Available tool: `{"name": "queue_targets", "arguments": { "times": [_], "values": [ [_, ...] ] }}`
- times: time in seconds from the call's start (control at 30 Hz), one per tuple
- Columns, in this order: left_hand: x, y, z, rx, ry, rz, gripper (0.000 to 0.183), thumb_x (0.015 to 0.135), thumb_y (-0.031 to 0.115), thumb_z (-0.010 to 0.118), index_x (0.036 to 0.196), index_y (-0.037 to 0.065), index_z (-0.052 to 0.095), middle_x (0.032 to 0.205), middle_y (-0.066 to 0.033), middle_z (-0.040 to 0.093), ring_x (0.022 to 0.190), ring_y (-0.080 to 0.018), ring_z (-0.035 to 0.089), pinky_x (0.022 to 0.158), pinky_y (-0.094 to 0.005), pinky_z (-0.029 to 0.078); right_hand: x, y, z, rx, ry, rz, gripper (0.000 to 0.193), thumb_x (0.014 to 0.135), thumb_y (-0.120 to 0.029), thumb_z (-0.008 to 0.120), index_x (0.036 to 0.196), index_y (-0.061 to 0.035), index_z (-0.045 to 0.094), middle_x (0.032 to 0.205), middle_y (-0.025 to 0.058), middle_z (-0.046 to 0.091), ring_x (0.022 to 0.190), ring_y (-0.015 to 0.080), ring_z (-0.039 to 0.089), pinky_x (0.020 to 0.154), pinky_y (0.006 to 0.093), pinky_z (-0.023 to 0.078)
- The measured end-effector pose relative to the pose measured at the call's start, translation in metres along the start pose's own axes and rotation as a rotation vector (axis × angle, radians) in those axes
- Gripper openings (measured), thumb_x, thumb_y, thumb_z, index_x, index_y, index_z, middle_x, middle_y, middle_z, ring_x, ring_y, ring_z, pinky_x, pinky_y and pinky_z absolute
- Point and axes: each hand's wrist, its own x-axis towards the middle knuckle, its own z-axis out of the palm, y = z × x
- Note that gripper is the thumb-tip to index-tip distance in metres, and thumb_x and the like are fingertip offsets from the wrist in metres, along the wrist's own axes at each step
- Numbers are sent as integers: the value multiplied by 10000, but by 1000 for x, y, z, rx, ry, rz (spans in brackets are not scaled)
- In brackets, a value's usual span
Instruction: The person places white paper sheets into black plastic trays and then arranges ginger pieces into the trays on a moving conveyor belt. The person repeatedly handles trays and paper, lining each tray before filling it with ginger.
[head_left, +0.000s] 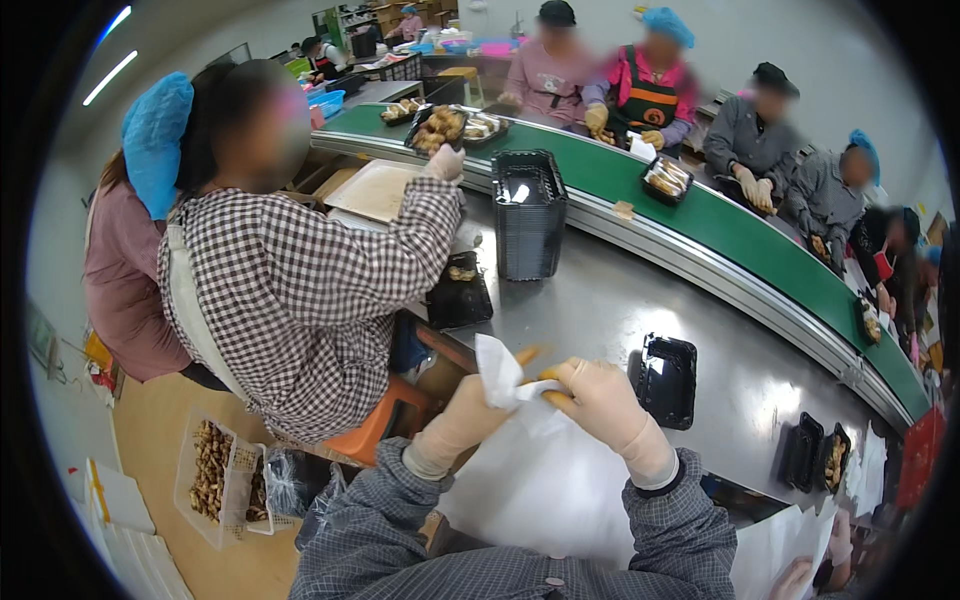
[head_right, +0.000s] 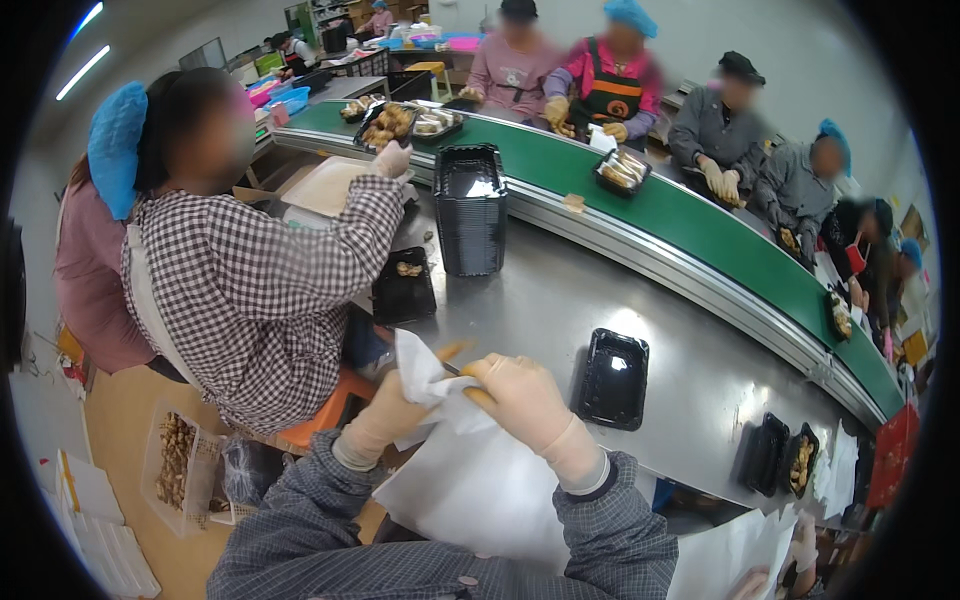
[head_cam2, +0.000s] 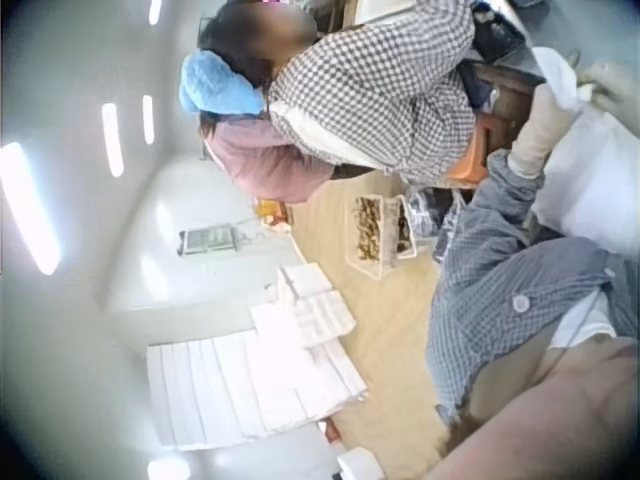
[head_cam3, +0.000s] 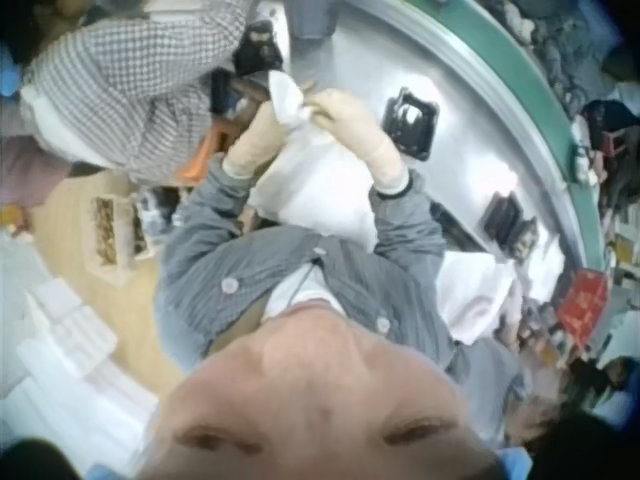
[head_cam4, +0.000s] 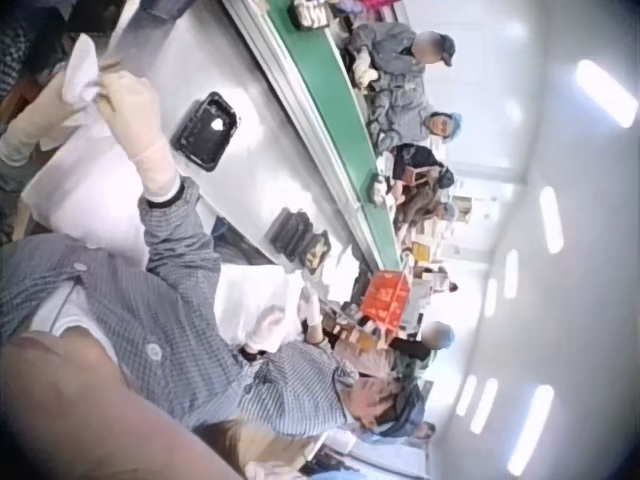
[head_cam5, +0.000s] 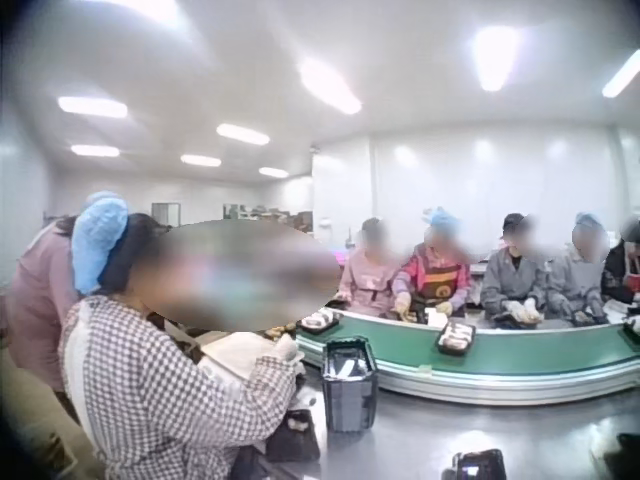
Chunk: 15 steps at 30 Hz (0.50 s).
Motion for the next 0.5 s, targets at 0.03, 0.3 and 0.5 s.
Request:
{"name": "queue_targets", "arguments": {
  "times": [0.03, 0.3, 0.5],
  "values": [
    [-4, -1, -4, -107, -67, -112, 735, 821, 109, 740, 1458, -4, 391, 1207, -133, 615, 1097, -212, 599, 952, -334, 458, -5, -1, 2, 42, 33, 4, 160, 800, -135, 700, 955, -99, 679, 869, 68, 665, 739, 280, 647, 680, 373, 524],
    [-18, 33, -10, -463, 77, -309, 243, 970, 184, 578, 1126, -1, 590, 814, -82, 643, 814, -159, 628, 743, -269, 475, 1, -27, 36, 880, 276, 129, 665, 735, -80, 708, 1367, -113, 504, 1349, 163, 527, 1236, 304, 534, 1044, 355, 416],
    [3, 73, -9, -826, 313, -100, 217, 994, 178, 519, 1028, 1, 641, 754, -43, 596, 743, -136, 555, 687, -247, 429, -11, -31, 77, 1198, -49, 112, 914, 737, -138, 775, 1507, -34, 295, 1465, 125, 436, 1385, 250, 382, 1142, 349, 303]
  ]
}}
